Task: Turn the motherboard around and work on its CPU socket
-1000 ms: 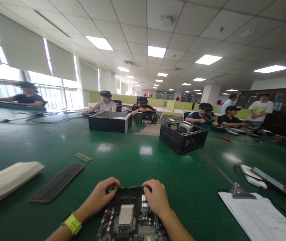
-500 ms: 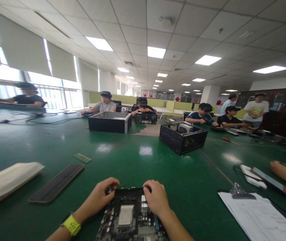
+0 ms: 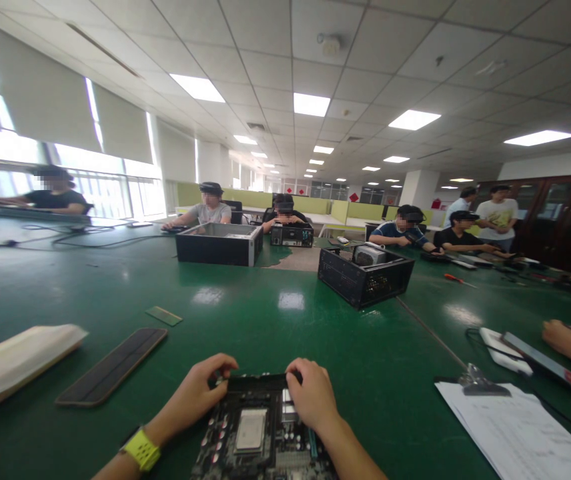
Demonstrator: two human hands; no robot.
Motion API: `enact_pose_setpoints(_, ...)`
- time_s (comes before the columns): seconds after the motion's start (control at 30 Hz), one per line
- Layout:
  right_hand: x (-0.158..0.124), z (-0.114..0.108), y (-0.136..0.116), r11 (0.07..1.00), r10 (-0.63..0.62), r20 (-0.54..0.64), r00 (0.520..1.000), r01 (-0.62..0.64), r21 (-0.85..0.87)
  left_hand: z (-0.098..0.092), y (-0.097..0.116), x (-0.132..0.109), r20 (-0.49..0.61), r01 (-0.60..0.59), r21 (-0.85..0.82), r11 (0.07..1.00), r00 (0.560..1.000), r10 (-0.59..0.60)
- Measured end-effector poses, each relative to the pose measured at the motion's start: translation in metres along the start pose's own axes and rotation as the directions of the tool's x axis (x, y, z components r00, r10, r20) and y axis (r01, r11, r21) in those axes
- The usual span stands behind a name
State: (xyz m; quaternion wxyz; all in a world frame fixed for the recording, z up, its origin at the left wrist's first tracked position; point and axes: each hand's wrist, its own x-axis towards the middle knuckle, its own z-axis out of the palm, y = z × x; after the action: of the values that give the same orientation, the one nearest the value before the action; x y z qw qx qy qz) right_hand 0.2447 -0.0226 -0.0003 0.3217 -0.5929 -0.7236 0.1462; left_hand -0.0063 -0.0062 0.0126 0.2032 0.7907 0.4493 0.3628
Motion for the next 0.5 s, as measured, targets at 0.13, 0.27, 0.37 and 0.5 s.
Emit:
enact_pose_setpoints(0.13, -0.0012, -0.0006, -0.0011, 1.000, 0.006, -0.004, 1.000, -0.006, -0.003, -0.0005, 0.0005, -0.0007, -0.005, -0.015, -0.002, 1.000, 1.000, 0.015)
enact_pose_setpoints(0.27, -0.0012, -0.0016, -0.0030, 1.000, 0.011, -0.010, 1.000, -0.011, 0.000, 0.0002, -0.0006, -0.0008, -0.001, -0.016, 0.000, 1.000, 1.000, 0.016)
enact_pose_setpoints(0.37, -0.0002, -0.0014, -0.0028, 1.000, 0.015, -0.011, 1.000, -0.015, 0.002, 0.0011, -0.0022, -0.0007, 0.013, -0.008, 0.005, 1.000, 1.000, 0.008)
enact_pose_setpoints(0.5, 0.0003, -0.0009, -0.0019, 1.000, 0.014, -0.019, 1.000, -0.014, 0.008, 0.0015, -0.0033, -0.0006, 0.013, -0.010, 0.013, 1.000, 1.000, 0.010)
